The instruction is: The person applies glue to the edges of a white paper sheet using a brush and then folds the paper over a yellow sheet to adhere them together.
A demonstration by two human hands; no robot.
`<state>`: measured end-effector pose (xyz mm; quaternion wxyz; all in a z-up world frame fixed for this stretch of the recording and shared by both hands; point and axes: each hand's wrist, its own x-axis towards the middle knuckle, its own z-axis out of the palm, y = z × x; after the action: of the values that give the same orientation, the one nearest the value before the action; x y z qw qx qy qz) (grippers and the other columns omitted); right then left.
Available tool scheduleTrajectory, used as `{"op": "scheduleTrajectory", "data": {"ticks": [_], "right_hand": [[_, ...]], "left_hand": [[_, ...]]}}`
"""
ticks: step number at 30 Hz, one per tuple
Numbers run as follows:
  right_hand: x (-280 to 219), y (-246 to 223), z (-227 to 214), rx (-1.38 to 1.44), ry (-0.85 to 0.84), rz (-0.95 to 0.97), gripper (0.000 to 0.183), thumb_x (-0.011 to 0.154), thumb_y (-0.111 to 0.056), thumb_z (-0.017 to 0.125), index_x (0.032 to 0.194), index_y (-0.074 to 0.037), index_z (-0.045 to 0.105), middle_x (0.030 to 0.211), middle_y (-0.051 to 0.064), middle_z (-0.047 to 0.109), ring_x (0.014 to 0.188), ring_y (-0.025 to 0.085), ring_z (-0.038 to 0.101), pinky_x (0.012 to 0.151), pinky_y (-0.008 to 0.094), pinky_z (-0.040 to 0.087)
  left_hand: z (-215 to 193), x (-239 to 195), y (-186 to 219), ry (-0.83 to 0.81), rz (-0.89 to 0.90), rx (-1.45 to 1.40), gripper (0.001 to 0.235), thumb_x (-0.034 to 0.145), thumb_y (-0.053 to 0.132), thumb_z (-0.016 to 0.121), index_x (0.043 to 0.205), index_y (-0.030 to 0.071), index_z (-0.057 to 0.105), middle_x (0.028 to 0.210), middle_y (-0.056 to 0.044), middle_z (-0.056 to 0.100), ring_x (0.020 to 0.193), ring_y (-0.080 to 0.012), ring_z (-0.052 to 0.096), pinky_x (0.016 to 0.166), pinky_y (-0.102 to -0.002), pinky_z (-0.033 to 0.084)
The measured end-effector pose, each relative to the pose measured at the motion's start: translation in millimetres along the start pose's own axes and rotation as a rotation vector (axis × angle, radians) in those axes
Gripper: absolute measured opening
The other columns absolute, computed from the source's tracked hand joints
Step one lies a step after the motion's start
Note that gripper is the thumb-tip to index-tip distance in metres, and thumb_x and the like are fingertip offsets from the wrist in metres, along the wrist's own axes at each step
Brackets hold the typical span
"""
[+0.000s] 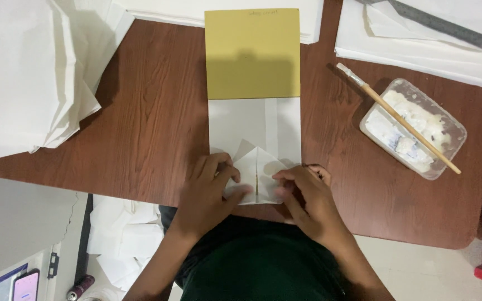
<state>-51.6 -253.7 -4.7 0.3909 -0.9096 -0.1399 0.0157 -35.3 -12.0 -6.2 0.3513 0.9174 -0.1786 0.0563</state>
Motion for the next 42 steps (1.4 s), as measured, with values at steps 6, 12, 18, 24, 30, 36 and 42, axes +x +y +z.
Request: {"op": "scheduleTrajectory", "data": {"ticks": [6, 12, 18, 24, 30, 36, 42], "right_hand": [[9, -19, -4, -0.107, 0.006, -0.06, 0.03, 0.084, -0.03, 0.081, 0.112, -0.02, 0.073, 0.09, 0.001, 0.069, 0.09, 0.022, 0.066, 0.108, 0.049, 0.031], [11, -26, -14, -0.152, -0.107, -0.07, 0.048, 0.079, -0.038, 0.084, 0.121, -0.018, 0.072, 0.098, 0.008, 0.069, 0.097, 0.027, 0.063, 0.111, 0.055, 0.027], [6, -24, -15, -0.244, -0.117, -0.212, 0.059, 0.082, -0.056, 0.078, 0.126, -0.018, 0.066, 0.11, 0.003, 0.063, 0.104, 0.025, 0.056, 0.106, 0.048, 0.028], [4, -21, -16, -0.282, -0.169, -0.206, 0.097, 0.061, -0.071, 0.089, 0.136, -0.016, 0.064, 0.119, 0.012, 0.06, 0.114, 0.032, 0.054, 0.111, 0.057, 0.024], [18, -22, -17, -0.151, -0.119, -0.236, 0.062, 0.082, -0.035, 0.067, 0.138, -0.011, 0.061, 0.111, 0.011, 0.061, 0.102, 0.031, 0.058, 0.1, 0.046, 0.03], [35, -40, -10, -0.487, -0.011, -0.164, 0.042, 0.094, -0.033, 0.066, 0.133, -0.017, 0.067, 0.095, 0.003, 0.062, 0.081, 0.025, 0.066, 0.09, 0.043, 0.036], [33, -45, -7, -0.499, 0.057, -0.109, 0.04, 0.098, -0.035, 0.06, 0.135, -0.02, 0.067, 0.089, 0.003, 0.061, 0.079, 0.023, 0.064, 0.085, 0.04, 0.035]], "left_hand": [[0, -10, -7, -0.068, 0.044, 0.095, 0.055, 0.083, 0.055, 0.081, 0.114, 0.012, 0.065, 0.121, -0.008, 0.059, 0.115, -0.0312, 0.058, 0.095, -0.048, 0.046], [-9, -5, -4, -0.094, 0.116, 0.132, 0.078, 0.079, 0.055, 0.085, 0.141, 0.014, 0.063, 0.124, -0.011, 0.061, 0.117, -0.0332, 0.055, 0.095, -0.051, 0.045], [-10, -12, -11, -0.283, 0.131, 0.311, 0.123, 0.061, 0.083, 0.085, 0.158, 0.021, 0.04, 0.144, -0.01, 0.049, 0.129, -0.0336, 0.048, 0.096, -0.053, 0.048], [-24, 0, -3, -0.248, 0.145, 0.171, 0.124, 0.059, 0.097, 0.06, 0.153, 0.017, 0.047, 0.143, -0.011, 0.052, 0.128, -0.0368, 0.049, 0.1, -0.056, 0.043], [-25, 37, 2, -0.117, 0.319, 0.381, 0.011, 0.092, 0.022, 0.066, 0.099, 0.015, 0.064, 0.099, -0.007, 0.06, 0.092, -0.0294, 0.056, 0.073, -0.043, 0.043], [-20, 52, -17, -0.194, 0.352, 0.353, 0.037, 0.098, 0.039, 0.061, 0.13, 0.02, 0.067, 0.129, -0.009, 0.058, 0.125, -0.0335, 0.055, 0.097, -0.048, 0.041], [-26, 52, -18, -0.262, 0.368, 0.352, 0.049, 0.102, 0.04, 0.051, 0.15, 0.03, 0.052, 0.157, -0.014, 0.046, 0.146, -0.0393, 0.042, 0.116, -0.06, 0.029]]}}
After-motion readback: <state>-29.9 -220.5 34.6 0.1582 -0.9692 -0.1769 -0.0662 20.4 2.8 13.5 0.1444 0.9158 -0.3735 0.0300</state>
